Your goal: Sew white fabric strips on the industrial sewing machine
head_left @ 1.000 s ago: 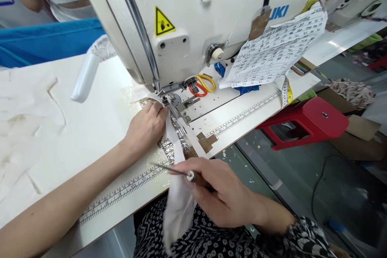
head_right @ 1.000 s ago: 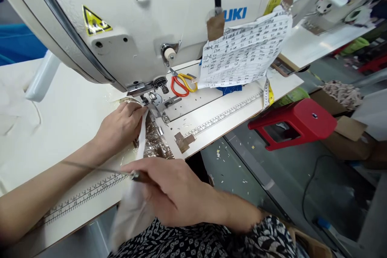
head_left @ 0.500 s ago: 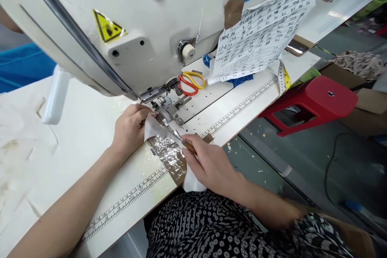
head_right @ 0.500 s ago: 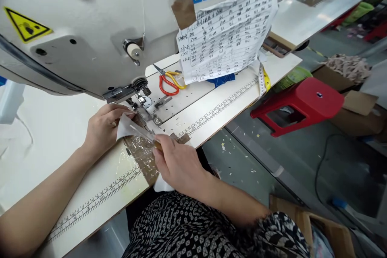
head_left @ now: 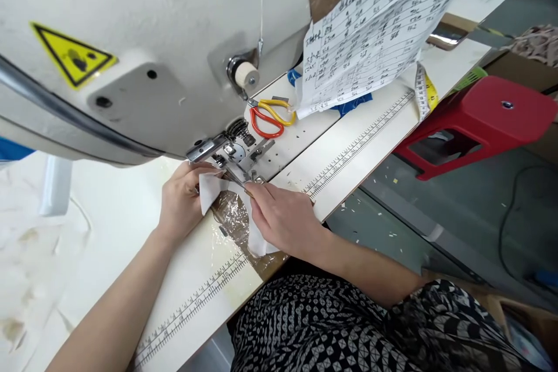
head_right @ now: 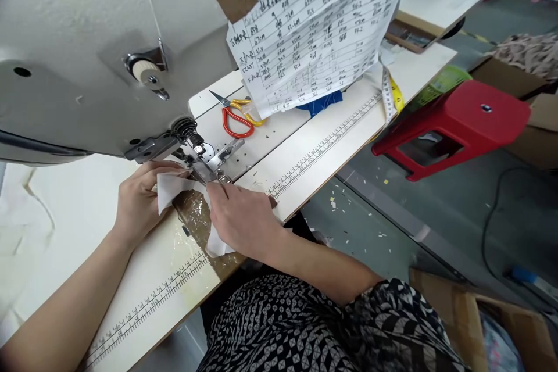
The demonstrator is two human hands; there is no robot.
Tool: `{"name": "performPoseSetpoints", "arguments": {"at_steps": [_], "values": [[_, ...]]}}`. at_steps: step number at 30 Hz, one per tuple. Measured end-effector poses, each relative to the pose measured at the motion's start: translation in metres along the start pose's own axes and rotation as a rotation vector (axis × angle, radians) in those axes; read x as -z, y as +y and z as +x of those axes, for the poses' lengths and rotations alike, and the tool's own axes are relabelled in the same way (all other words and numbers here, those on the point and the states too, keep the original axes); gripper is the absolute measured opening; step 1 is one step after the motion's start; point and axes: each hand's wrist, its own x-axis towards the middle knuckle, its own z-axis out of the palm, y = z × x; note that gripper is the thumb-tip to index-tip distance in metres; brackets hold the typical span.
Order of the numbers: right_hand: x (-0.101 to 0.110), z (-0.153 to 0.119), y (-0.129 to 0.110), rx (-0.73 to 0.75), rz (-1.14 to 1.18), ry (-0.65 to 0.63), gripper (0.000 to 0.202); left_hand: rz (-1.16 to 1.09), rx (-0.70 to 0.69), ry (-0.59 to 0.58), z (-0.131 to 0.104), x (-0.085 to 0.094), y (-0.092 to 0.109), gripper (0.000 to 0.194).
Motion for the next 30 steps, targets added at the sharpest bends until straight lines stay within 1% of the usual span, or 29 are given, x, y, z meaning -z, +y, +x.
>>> {"name": "performPoseSetpoints", "arguments": {"at_steps": [4, 16, 18, 22, 24, 27, 30], "values": [[-0.0009, 0.0012, 0.0003, 0.003, 0.001, 0.016, 0.030, 0.009, -0.017, 0.009, -0.0007, -0.0023, 0.0000, 0.012], [0.0015, 0.0019, 0.0006, 0.002, 0.020, -0.014, 0.030, 0.063, 0.049, -0.045, 0.0003, 0.0004, 0.0022, 0.014], [0.0012, 0.0026, 0.0005, 0.000, 0.013, -0.018, 0.031, 0.065, 0.032, -0.029, 0.0001, -0.0006, 0.0022, 0.014], [0.0001, 0.0036, 0.0003, 0.002, -0.004, -0.030, 0.032, 0.072, -0.048, 0.009, -0.0001, -0.0017, 0.0015, 0.011], [-0.0001, 0.0034, 0.0003, 0.005, -0.014, -0.032, 0.032, 0.067, -0.067, 0.004, 0.0000, -0.0014, 0.0014, 0.010], [0.0004, 0.0030, 0.0001, 0.006, -0.034, -0.030, 0.031, 0.066, -0.061, -0.022, 0.0006, -0.0011, 0.0022, 0.010], [0.0010, 0.0032, 0.0000, 0.019, -0.052, -0.029, 0.030, 0.101, -0.020, -0.029, 0.0013, -0.0026, 0.0032, 0.009]]}}
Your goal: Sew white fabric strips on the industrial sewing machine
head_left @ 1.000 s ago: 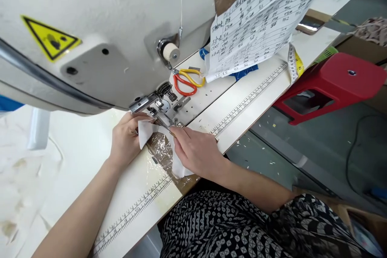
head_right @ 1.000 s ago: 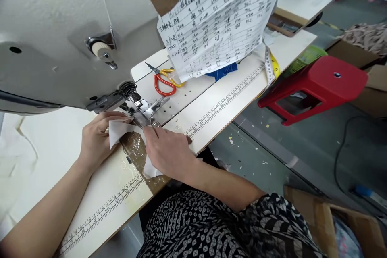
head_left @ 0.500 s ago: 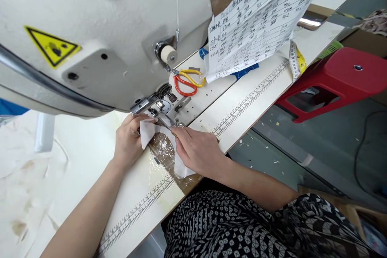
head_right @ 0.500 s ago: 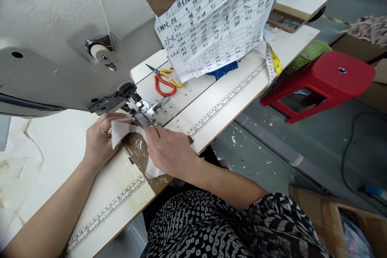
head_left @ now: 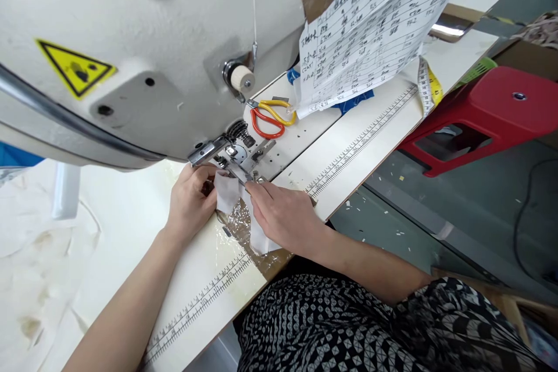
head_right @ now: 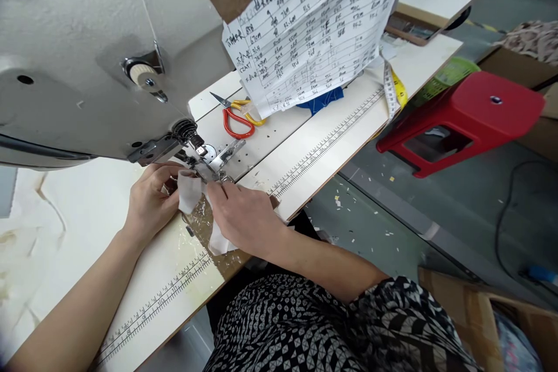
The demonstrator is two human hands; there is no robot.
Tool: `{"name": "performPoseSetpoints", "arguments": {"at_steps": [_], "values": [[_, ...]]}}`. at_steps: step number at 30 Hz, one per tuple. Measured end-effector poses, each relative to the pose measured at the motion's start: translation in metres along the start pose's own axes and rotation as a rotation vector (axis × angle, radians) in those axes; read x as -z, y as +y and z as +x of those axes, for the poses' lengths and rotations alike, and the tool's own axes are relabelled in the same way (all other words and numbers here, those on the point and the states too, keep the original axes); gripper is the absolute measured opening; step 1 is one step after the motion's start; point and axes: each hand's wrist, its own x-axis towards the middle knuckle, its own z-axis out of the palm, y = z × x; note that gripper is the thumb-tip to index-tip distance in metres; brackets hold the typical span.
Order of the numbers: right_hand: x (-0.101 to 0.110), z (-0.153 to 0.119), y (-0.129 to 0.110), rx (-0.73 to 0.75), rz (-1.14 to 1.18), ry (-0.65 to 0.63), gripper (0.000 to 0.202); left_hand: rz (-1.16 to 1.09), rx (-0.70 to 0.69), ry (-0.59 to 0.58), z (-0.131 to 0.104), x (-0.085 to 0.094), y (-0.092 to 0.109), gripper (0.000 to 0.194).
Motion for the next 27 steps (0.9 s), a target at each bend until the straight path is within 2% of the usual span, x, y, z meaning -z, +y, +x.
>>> {"name": "performPoseSetpoints", "arguments": {"at_steps": [10, 13, 17, 20, 23, 27], "values": [[-0.001, 0.000, 0.000, 0.011, 0.008, 0.017, 0.030, -0.029, 0.092, 0.039, 0.000, -0.001, 0.003, 0.007], [0.000, -0.001, -0.001, -0.002, 0.015, 0.018, 0.030, -0.016, 0.045, 0.058, -0.001, 0.000, 0.002, 0.007], [0.000, 0.001, -0.001, -0.023, 0.012, 0.004, 0.028, 0.063, -0.115, 0.081, 0.000, 0.000, 0.001, 0.004], [-0.002, 0.003, -0.001, -0.015, 0.016, -0.012, 0.029, 0.147, -0.208, 0.025, 0.002, 0.003, 0.003, 0.010], [0.000, -0.003, -0.001, -0.044, 0.031, -0.011, 0.033, 0.208, -0.240, -0.056, 0.003, 0.008, 0.007, 0.016], [0.017, -0.035, -0.001, -0.088, 0.193, -0.018, 0.025, 0.214, -0.235, -0.147, -0.004, 0.014, 0.014, 0.022]]}}
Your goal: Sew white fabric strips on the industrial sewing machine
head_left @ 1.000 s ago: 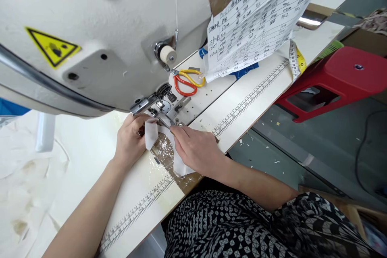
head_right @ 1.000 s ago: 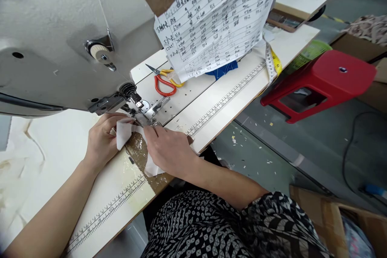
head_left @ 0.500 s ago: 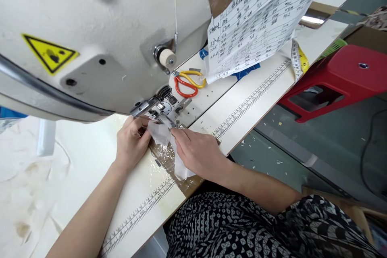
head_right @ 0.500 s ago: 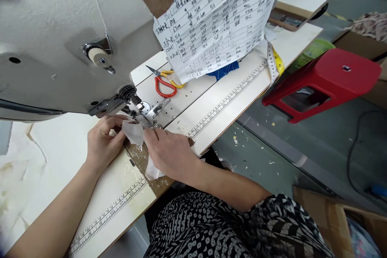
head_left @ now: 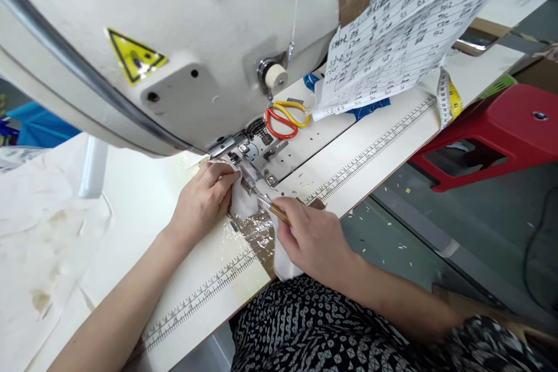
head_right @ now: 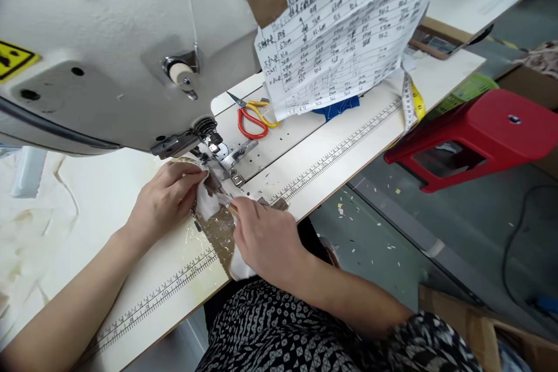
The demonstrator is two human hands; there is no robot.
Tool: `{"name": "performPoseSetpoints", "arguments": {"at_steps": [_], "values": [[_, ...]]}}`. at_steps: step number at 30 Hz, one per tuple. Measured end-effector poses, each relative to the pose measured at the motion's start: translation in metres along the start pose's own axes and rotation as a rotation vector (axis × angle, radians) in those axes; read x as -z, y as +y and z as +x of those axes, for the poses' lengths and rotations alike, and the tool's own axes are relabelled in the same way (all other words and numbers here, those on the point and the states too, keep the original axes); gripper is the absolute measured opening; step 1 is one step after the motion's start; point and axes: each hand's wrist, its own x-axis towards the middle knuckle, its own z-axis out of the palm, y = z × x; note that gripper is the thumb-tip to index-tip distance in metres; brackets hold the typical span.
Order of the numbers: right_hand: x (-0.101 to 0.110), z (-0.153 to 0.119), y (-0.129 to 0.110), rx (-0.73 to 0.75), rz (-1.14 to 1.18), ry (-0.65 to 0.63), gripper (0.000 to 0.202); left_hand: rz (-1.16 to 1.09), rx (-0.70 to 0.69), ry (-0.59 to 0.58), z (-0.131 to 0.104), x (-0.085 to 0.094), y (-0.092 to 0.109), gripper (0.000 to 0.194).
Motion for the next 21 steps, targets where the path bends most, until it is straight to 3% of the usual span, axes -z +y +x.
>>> {"name": "performPoseSetpoints", "arguments": {"at_steps": [7, 21], "values": [[0.023, -0.068, 0.003, 0.116, 0.247, -0.200, 0.025, 0.167, 0.097, -0.086, -0.005, -0.003, 0.026, 0.032], [0.028, -0.081, 0.008, 0.140, 0.302, -0.213, 0.028, 0.209, 0.160, -0.143, -0.010, -0.004, 0.055, 0.047]]}}
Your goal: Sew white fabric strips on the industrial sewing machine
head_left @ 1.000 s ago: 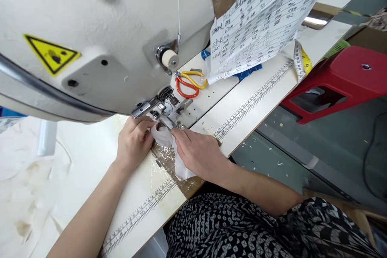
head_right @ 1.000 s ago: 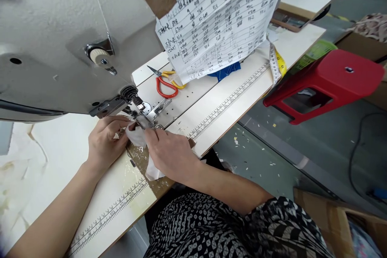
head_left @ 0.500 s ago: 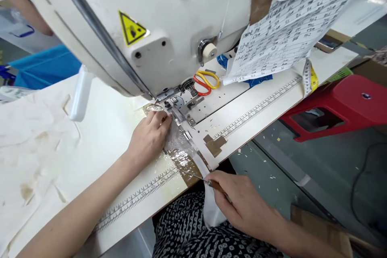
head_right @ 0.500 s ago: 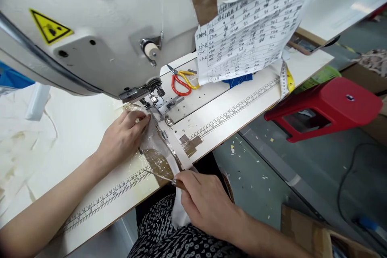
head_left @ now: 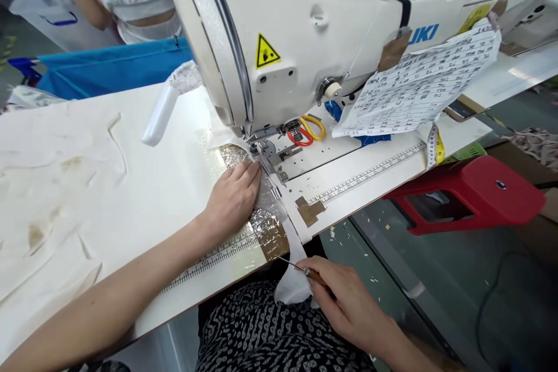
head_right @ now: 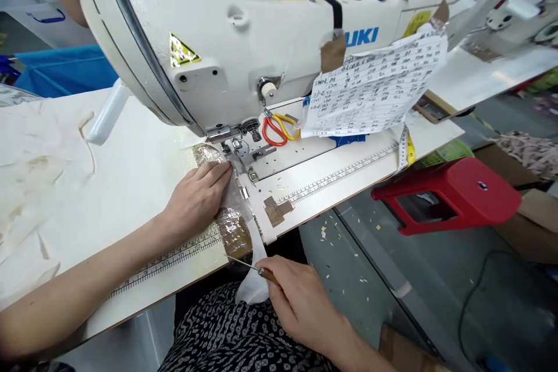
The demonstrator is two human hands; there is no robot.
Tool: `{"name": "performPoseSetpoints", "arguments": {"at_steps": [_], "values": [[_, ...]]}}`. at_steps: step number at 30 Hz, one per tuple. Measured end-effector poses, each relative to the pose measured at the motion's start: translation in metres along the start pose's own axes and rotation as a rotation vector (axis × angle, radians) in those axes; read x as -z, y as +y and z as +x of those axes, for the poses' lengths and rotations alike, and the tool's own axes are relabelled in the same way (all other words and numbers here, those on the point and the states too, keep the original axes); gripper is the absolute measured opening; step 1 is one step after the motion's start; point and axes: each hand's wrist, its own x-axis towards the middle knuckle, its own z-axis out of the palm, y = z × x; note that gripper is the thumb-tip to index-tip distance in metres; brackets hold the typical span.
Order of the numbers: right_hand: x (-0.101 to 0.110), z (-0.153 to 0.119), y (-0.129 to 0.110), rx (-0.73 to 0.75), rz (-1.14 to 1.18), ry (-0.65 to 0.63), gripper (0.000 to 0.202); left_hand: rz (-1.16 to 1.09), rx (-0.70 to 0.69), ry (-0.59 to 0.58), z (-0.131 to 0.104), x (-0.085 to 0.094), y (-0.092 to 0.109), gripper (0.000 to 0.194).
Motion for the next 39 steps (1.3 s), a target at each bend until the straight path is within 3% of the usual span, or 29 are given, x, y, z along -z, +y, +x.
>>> {"name": "performPoseSetpoints", "arguments": {"at_steps": [5, 13, 16, 21, 23, 25, 31, 39], "values": [[-0.001, 0.000, 0.005, -0.035, 0.070, 0.024, 0.025, -0.058, 0.046, 0.052, 0.000, -0.001, -0.001, 0.042], [-0.004, 0.005, 0.019, -0.267, 0.412, 0.088, 0.019, -0.163, 0.065, 0.086, 0.003, -0.007, -0.010, 0.045], [-0.008, 0.009, 0.023, -0.395, 0.660, 0.146, 0.023, -0.210, 0.073, 0.079, 0.000, -0.009, -0.015, 0.047], [-0.033, 0.012, 0.011, -0.669, 1.329, 0.189, 0.034, -0.262, 0.019, 0.090, -0.005, -0.007, -0.021, 0.047], [-0.041, 0.011, 0.006, -0.726, 1.425, 0.161, 0.037, -0.211, 0.006, 0.092, -0.005, -0.006, -0.018, 0.046], [-0.042, 0.010, 0.003, -0.696, 1.341, 0.145, 0.035, -0.148, 0.002, 0.090, -0.004, -0.005, -0.014, 0.045], [-0.019, 0.009, 0.006, -0.479, 0.711, 0.252, 0.025, -0.080, -0.009, 0.095, 0.000, -0.005, -0.006, 0.045], [-0.011, 0.028, 0.001, -0.362, 0.402, 0.289, 0.022, -0.035, 0.052, 0.043, 0.009, -0.002, -0.010, 0.042]]}}
